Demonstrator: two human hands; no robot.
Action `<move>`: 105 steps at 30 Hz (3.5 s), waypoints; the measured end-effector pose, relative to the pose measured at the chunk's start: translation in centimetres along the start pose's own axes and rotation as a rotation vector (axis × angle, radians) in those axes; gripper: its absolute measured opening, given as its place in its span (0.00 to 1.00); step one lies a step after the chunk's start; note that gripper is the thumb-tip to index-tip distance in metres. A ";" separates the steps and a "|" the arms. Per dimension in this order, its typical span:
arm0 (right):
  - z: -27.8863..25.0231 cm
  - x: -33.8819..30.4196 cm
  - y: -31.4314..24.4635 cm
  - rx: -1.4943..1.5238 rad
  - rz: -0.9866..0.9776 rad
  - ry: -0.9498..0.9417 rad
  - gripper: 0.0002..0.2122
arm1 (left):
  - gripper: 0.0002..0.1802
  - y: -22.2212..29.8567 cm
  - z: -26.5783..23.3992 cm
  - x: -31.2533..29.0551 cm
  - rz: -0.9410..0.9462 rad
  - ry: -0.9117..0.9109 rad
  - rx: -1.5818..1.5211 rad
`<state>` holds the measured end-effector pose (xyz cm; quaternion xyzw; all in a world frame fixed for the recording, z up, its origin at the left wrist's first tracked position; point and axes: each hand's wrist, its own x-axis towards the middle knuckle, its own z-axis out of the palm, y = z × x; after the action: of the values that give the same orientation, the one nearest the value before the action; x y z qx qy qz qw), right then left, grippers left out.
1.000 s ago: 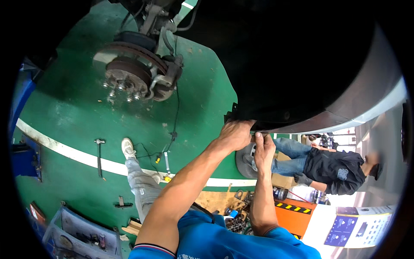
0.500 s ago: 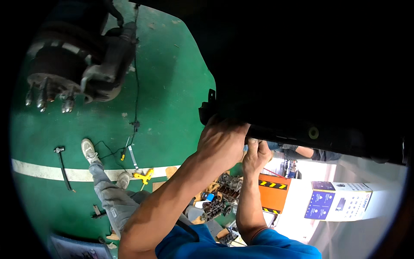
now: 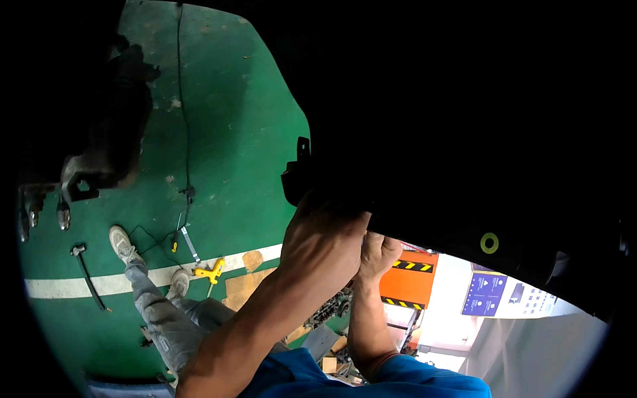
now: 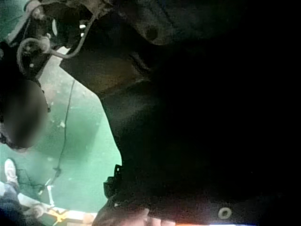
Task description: The person aligns and secures a black plastic wheel arch liner inside the front wheel well of a white car. They repeatedly press and adjust the liner edges to fit the contours of the wheel well, using both hands to hold and position the part.
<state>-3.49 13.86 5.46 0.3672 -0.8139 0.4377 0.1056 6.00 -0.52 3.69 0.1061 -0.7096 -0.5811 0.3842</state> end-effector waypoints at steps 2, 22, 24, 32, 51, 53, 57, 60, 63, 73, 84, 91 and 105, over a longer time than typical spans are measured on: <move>0.7 0.2 0.0 0.020 -0.031 0.042 0.09 | 0.30 -0.2 0.3 0.0 0.015 0.015 0.018; -1.2 -1.6 2.8 0.046 -0.010 -0.082 0.12 | 0.24 0.7 -0.4 0.5 -0.051 -0.090 0.007; -1.2 -1.7 2.9 0.046 -0.003 -0.082 0.12 | 0.25 0.8 0.0 0.5 -0.060 -0.061 0.017; -1.2 -2.2 3.5 0.053 0.011 -0.091 0.12 | 0.23 1.1 0.4 0.5 -0.066 -0.044 -0.006; -0.5 -2.1 2.5 0.086 0.078 -0.098 0.13 | 0.23 1.3 0.3 0.4 -0.116 -0.054 -0.026; -0.2 -2.0 2.3 0.093 0.081 -0.104 0.13 | 0.23 1.2 0.4 0.4 -0.099 -0.013 -0.018; -0.2 -2.0 2.3 0.092 0.094 -0.098 0.13 | 0.23 1.2 0.5 0.4 -0.070 0.010 -0.003; -0.3 -2.0 2.0 0.096 0.100 -0.091 0.13 | 0.24 1.3 0.2 0.4 -0.093 -0.038 -0.007; -0.3 -2.0 1.9 0.096 0.108 -0.082 0.13 | 0.24 1.2 0.3 0.2 -0.082 -0.041 0.008; -0.5 -2.1 1.6 0.102 0.136 -0.064 0.14 | 0.27 0.9 0.7 0.2 -0.072 -0.039 -0.001; -0.5 -2.0 1.8 0.118 0.154 -0.064 0.14 | 0.28 1.1 0.3 0.5 -0.101 -0.075 -0.011; -0.7 -1.8 1.7 0.122 0.162 -0.076 0.14 | 0.28 1.2 0.2 0.5 -0.105 -0.080 -0.034; -0.8 -1.7 1.7 0.157 0.180 -0.079 0.15 | 0.31 1.2 0.3 0.3 -0.141 -0.116 -0.071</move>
<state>-3.57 15.96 4.00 0.3166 -0.8103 0.4931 0.0048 5.97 -0.04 4.91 0.1083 -0.7005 -0.6364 0.3042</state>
